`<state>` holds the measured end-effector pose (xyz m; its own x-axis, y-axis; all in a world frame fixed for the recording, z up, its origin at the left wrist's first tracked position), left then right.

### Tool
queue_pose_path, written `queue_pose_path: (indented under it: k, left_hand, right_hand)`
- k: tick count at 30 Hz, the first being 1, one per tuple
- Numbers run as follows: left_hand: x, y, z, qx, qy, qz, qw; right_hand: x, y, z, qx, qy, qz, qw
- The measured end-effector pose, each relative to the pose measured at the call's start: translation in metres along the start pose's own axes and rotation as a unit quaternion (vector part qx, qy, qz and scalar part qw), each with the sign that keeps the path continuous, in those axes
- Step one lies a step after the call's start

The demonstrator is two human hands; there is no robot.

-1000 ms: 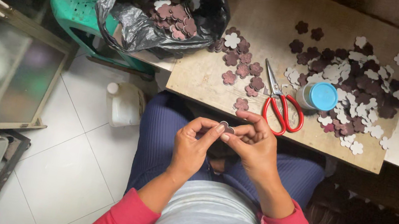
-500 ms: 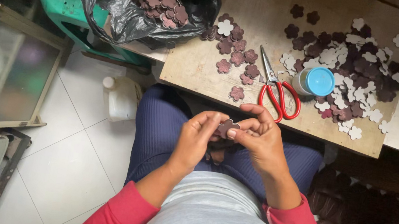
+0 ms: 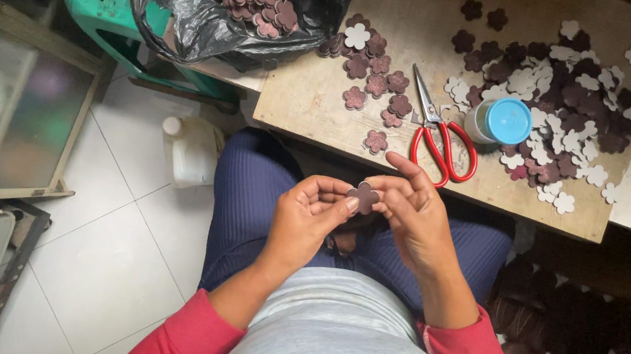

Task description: The person sits on the floor and uses red-handled scissors to trim the edges of small flower-shaped craft pieces. They repeatedly pick up pieces, trim them, and place them into a black plastic bag. A small container with a blue lid is also handled briefly.

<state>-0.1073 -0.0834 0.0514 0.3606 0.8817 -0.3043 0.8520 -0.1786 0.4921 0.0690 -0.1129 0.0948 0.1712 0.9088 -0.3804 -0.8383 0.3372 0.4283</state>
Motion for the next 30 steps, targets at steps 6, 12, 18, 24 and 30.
queue_pose_path:
  k: [6, 12, 18, 24, 30]
  left_hand:
    - [-0.001, -0.001, 0.006, -0.012, -0.017, 0.027, 0.999]
    - [-0.002, -0.009, -0.004, -0.005, -0.027, 0.036, 0.999]
    - [0.002, -0.018, -0.01, 0.086, -0.048, 0.002, 0.995]
    - [0.006, -0.026, -0.021, 0.082, 0.015, -0.008, 0.997]
    - [0.01, -0.025, -0.039, 0.247, 0.083, -0.088, 0.961]
  right_hand:
    - [0.001, 0.0, -0.013, -0.106, -0.03, -0.005, 0.994]
    - [0.01, -0.001, -0.027, -0.084, -0.041, -0.013, 0.996]
    - [0.019, 0.008, -0.036, -0.062, -0.012, 0.012, 0.998]
    - [0.027, 0.012, -0.046, -0.031, 0.029, -0.021, 0.999]
    - [0.047, 0.02, -0.061, -0.036, -0.004, -0.056, 0.998]
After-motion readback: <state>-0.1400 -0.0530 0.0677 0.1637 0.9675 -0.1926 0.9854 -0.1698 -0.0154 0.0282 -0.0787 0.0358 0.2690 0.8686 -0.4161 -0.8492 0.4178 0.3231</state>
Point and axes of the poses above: each hand's wrist, its own x-axis towards the middle knuckle, its own y-axis out of the palm, z = x × y, the point moved 1 cm from there along x, towards the middle knuckle, and after that the axes turned 3 degrees about -z, right-handed, at the moved point
